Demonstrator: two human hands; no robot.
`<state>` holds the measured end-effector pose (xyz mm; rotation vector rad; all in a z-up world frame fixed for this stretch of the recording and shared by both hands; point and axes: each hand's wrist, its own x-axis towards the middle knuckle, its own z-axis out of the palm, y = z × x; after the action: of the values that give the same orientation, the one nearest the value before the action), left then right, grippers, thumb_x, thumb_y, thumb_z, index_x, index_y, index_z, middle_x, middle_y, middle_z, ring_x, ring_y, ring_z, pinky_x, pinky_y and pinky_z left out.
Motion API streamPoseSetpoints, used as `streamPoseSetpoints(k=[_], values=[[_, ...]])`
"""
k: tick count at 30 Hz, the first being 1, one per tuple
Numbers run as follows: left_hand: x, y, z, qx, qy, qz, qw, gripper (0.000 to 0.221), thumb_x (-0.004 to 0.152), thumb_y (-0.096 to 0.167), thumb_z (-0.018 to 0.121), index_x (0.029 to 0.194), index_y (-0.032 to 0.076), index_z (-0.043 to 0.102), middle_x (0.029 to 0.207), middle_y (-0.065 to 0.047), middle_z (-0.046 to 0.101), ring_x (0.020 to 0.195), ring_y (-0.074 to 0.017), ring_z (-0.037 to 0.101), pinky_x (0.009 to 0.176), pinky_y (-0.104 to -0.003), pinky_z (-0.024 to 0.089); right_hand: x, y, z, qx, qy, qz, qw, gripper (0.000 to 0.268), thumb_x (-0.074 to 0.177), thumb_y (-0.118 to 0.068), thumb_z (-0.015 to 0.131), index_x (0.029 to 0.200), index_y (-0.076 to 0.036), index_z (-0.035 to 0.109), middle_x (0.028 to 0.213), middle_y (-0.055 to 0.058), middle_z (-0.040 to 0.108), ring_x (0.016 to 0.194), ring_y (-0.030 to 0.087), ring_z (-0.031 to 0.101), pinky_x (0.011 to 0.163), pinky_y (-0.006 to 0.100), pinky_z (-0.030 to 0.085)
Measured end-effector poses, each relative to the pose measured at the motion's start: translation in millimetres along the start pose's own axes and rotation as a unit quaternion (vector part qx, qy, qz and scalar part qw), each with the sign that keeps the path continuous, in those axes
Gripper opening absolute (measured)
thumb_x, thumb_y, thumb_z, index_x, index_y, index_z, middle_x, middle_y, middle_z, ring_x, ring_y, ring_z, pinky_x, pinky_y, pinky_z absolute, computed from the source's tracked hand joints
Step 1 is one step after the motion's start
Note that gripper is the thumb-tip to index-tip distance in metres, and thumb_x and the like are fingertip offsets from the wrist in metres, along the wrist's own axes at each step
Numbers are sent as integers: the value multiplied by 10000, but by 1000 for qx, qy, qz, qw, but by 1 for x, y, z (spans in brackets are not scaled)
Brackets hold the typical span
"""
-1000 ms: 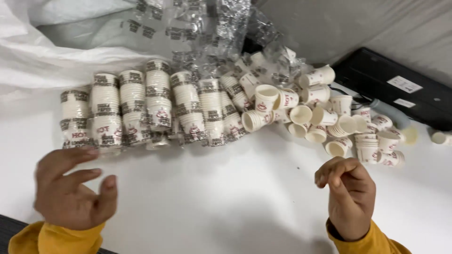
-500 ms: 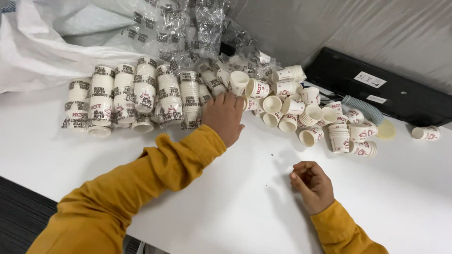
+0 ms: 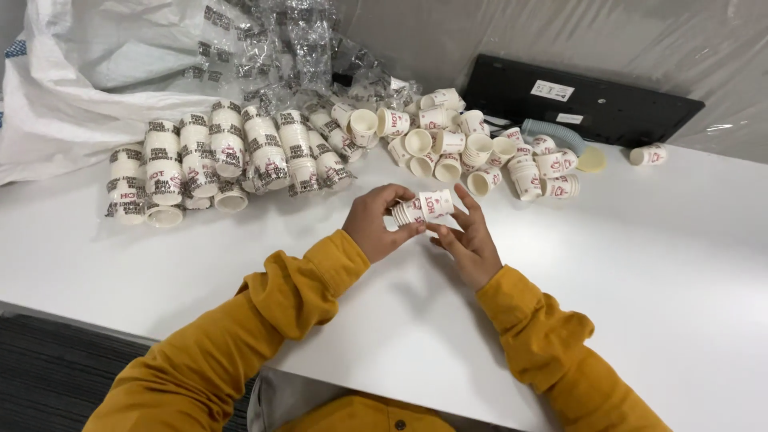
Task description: The recorder is stacking paper cups and placing them into plastic sleeves for packaging.
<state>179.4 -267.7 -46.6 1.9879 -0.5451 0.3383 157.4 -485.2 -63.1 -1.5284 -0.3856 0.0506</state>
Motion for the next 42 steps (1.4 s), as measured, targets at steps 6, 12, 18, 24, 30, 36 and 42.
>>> streamPoseSetpoints(k=[6,12,18,24,30,36,42], values=[[-13,-2,7,17,13,52,998,546,729,244,927,1151,20,661,1111,-152,703,949,-285,716,830,-355,600,9,26,0,29,34,7,999,573,1025,-91,587,1548,-65,353,1237,124,633,1082,177,651,925,326,601],[2,-59,17,20,34,18,999,503,742,174,895,1147,22,637,1134,-162,692,984,-309,711,875,-366,597,12,8,-24,-17,127,3,992,528,1026,-96,590,1521,-73,409,1188,61,675,1062,131,663,887,299,590],[10,-95,21,25,97,-34,994,576,831,152,834,1284,19,505,1172,-185,684,1066,-345,681,921,-420,548,-15,-12,-25,-66,10,-28,997,548,973,-105,678,1467,-33,451,1163,82,684,1055,161,670,895,308,578],[5,-98,15,65,77,-85,991,536,823,201,861,1238,52,556,1170,-168,708,1086,-343,681,935,-429,544,-56,-72,21,-279,-202,-153,926,499,810,-155,823,1252,-19,638,1101,131,744,1007,252,743,937,370,576],[-6,-59,-3,117,168,72,976,769,605,225,956,1200,-25,539,1096,-247,656,1048,-455,623,891,-514,508,-68,-72,34,-313,-252,-201,893,508,745,-189,873,1182,-40,659,1109,134,739,988,287,749,870,365,599],[-39,-24,-22,-163,-116,28,979,323,864,187,895,1052,55,669,1012,-32,712,861,-140,685,767,-292,580,-64,-52,25,-350,-210,-173,897,555,699,-274,932,1144,-51,686,1072,108,737,925,253,741,821,349,604],[-67,10,-30,-276,-313,23,909,389,756,94,921,1058,44,681,1079,-29,703,936,-130,723,869,-281,625,-66,-33,22,-347,-172,-176,905,677,549,-405,994,1030,-45,682,921,87,746,816,209,738,746,319,600]])
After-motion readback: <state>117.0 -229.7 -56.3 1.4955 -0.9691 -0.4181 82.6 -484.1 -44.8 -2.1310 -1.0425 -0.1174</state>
